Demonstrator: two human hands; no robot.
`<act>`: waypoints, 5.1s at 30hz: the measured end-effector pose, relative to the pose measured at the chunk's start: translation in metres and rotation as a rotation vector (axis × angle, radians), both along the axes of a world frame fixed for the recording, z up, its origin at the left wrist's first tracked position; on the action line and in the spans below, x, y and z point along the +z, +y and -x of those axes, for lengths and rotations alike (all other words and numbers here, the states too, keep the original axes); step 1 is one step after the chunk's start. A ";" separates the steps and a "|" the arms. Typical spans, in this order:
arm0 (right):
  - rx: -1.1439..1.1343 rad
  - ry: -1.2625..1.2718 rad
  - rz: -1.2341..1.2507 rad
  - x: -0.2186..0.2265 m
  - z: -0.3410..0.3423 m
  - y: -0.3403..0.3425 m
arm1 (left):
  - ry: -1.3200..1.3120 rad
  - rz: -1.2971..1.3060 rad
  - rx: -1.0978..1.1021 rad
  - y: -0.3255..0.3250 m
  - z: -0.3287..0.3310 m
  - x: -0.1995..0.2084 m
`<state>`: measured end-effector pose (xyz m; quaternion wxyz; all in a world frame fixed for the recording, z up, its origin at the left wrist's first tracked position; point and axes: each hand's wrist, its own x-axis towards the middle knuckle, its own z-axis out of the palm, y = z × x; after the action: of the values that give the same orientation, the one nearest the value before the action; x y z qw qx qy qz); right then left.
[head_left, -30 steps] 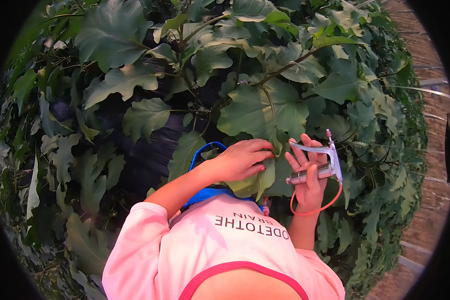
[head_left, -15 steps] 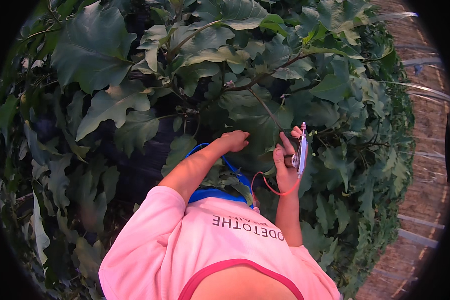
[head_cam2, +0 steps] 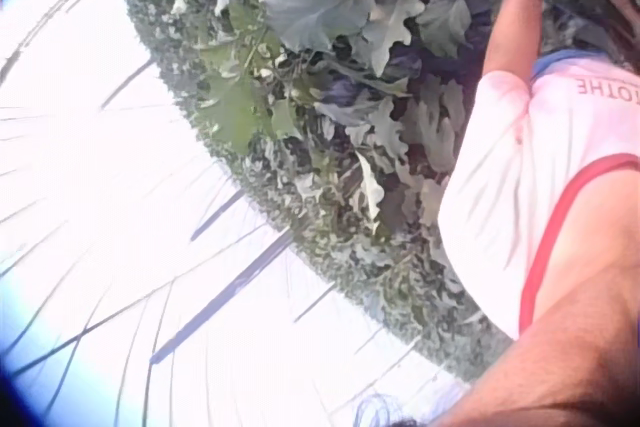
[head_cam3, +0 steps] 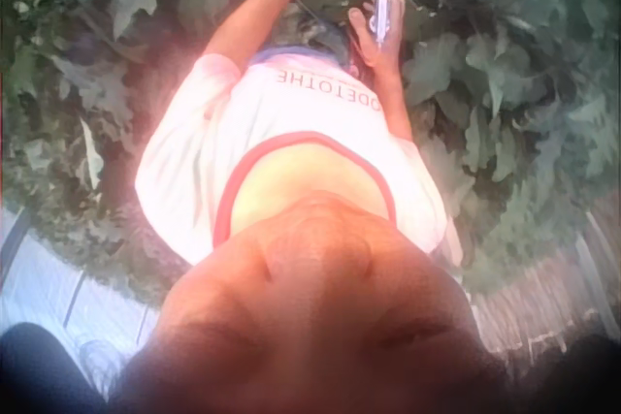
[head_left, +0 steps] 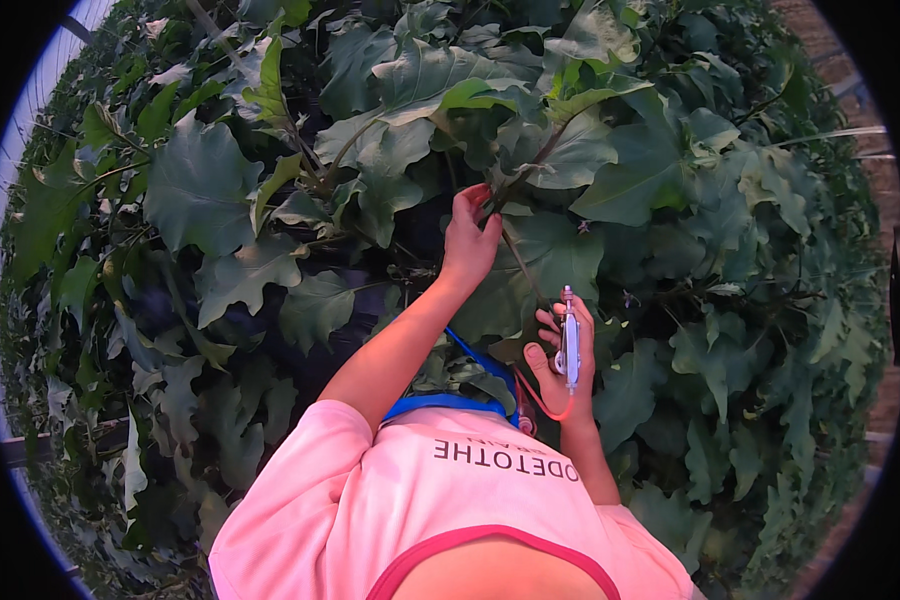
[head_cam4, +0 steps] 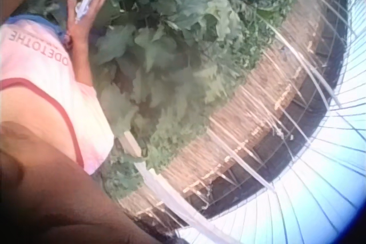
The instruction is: The person uses pruning shears to cut leaves and small branches from large-leafed plants in a greenhouse. The person moves along the row, repeatedly reaching into the foliage, cutting, and placing the trimmed pieces into a blue bag attached to the waist.
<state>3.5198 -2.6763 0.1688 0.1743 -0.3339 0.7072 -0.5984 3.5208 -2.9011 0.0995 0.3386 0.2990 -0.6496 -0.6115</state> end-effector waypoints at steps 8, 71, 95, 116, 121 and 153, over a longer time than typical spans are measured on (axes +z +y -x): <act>-0.024 -0.030 0.065 -0.009 0.028 -0.020 | -0.016 0.269 0.406 0.004 0.012 -0.010; -0.103 0.554 -0.117 -0.065 -0.036 -0.091 | 0.539 -0.131 -0.283 -0.081 -0.106 0.047; -0.224 0.473 -0.021 -0.055 -0.029 -0.064 | -0.357 1.179 -0.019 -0.056 -0.059 0.133; -0.150 0.481 -0.098 -0.052 -0.031 -0.050 | 0.169 0.530 0.050 -0.043 -0.080 0.124; -0.157 0.493 -0.053 -0.040 -0.034 -0.047 | -0.709 0.725 -1.050 -0.026 -0.178 0.086; 0.097 0.467 0.146 -0.028 -0.089 -0.050 | -0.904 1.461 0.045 -0.158 -0.219 -0.007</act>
<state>3.6087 -2.7261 0.1413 0.0102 -0.5086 0.6663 -0.5453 3.7398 -3.0587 0.0927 0.1668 0.2337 -0.9469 0.1448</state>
